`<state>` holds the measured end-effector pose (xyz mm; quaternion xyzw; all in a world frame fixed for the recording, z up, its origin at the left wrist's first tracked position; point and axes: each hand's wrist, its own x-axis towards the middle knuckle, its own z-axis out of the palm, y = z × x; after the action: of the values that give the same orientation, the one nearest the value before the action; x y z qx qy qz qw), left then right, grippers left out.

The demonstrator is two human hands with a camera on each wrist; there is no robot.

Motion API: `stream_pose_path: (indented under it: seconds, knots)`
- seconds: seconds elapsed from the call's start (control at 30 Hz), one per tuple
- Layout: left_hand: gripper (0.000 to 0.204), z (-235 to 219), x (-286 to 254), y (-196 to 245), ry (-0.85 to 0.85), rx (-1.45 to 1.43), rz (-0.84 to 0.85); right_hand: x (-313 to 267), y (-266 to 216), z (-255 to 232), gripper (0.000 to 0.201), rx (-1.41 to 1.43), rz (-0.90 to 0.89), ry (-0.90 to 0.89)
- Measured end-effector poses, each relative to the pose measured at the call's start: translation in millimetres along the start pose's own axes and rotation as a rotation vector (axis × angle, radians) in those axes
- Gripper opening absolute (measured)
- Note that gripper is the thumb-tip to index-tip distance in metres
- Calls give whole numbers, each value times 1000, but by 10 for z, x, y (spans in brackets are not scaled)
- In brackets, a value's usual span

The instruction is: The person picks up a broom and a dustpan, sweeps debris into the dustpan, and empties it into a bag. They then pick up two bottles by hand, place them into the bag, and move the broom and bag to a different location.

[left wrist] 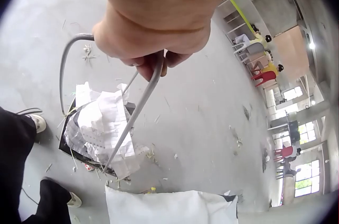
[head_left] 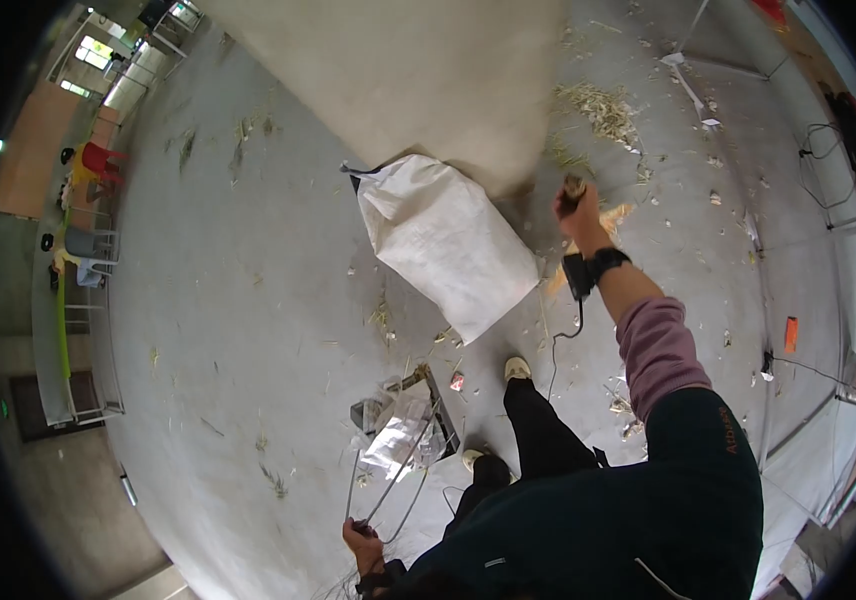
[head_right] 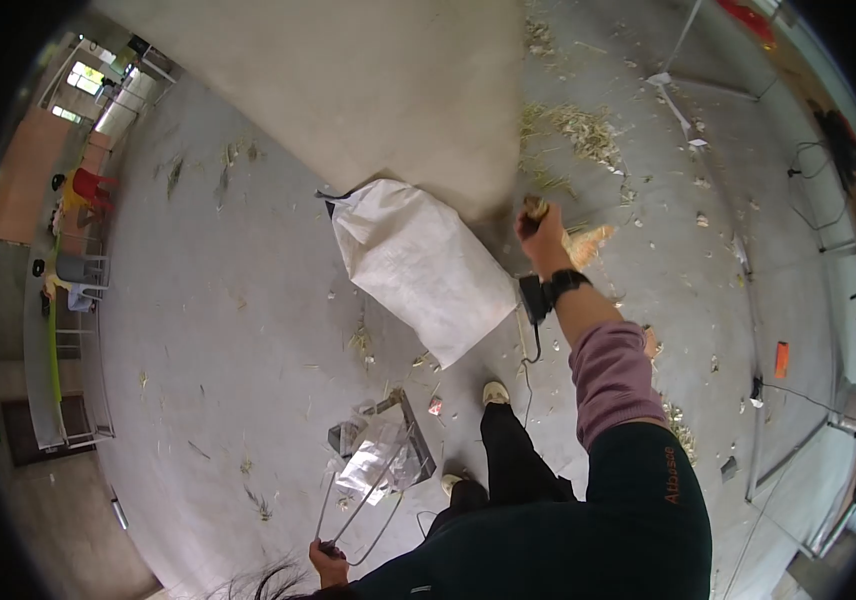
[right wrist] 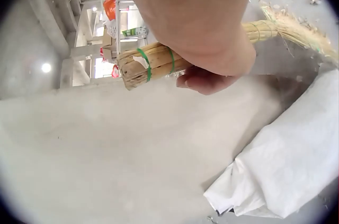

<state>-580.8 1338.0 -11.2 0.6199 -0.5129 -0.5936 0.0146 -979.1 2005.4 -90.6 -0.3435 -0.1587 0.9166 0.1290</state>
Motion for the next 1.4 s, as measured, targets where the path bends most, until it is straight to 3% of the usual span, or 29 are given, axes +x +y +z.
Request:
stream_pose_path:
  seconds: [0.1, 0.2, 0.33, 0.4, 0.43, 0.47, 0.5, 0.57, 0.6, 0.63, 0.67, 0.7, 0.73, 0.77, 0.8, 0.83, 0.87, 0.93, 0.97, 1.0, 1.1, 1.17, 1.4]
  knots:
    - [25, 310, -75, 127, 31, -38, -28, 465, -94, 351, 27, 57, 77, 52]
    - [22, 444, -16, 164, -14, -54, -58, 734, -123, 566, 26, -32, 95, -41]
    - [17, 604, 2, 233, -71, -91, -19, 748, 99, 766, 24, -217, -35, -29]
    - [15, 820, -128, 366, -131, -112, -14, 727, 339, 433, 23, -564, -40, -347]
    - [16, 911, -163, 415, -182, -101, -12, 605, 578, 313, 22, -648, 21, -153]
    - [17, 1016, -230, 492, -235, -84, -11, 562, 788, -74, 21, -742, 89, -260]
    - [18, 1116, -266, 527, -264, -73, -28, 238, 1001, -240, 20, -954, 113, -196]
    - [17, 1162, -159, 504, -365, -51, -55, -500, 1417, -589, 22, -1117, 259, -229]
    - [17, 1209, -147, 514, -419, -49, -72, -778, 1597, -810, 19, -1160, 467, -359]
    - [17, 1314, -186, 558, -427, -44, -88, -1081, 1817, -1080, 17, -1400, 303, -671]
    - [17, 1399, -215, 586, -434, -36, -106, -1367, 2021, -1298, 23, -1355, 419, -818]
    - [17, 1429, -186, 588, -530, -5, -104, -1868, 2148, -1171, 23, -1123, 778, -377]
    - [18, 1448, -80, 554, -635, 22, -99, -2278, 2173, -989, 30, -1094, 813, -564]
    - [18, 1485, -117, 590, -765, 232, 94, -2583, 2299, -791, 34, -1123, 931, -527]
    - [23, 1549, -61, 615, -830, 164, -3, -2806, 2478, -656, 39, -1150, 1049, -486]
    - [26, 1646, -54, 670, -910, -14, -178, -2955, 2700, -675, 41, -1112, 1054, -527]
    - [28, 1687, -90, 690, -1050, 251, 97, -3109, 2884, -698, 43, -1079, 1062, -564]
    - [33, 1750, 246, 550, -1194, 184, -23, -3363, 3187, -601, 46, -1083, 900, -592]
    - [32, 1746, 165, 637, -1275, 231, 165, -3436, 3313, -577, 45, -987, 813, -585]
    - [28, 1771, -59, 848, -1185, 733, 603, -3497, 3390, -529, 45, -892, 724, -570]
    - [23, 1787, -214, 1053, -1304, 578, 400, -3624, 3642, -353, 43, -727, 652, -363]
    - [26, 1867, -5, 834, -1354, 54, -323, -3653, 3746, -329, 39, -550, 511, -312]
    - [31, 2109, -563, 808, -1427, 210, -290, -3765, 3417, -166, 29, -549, 256, -228]
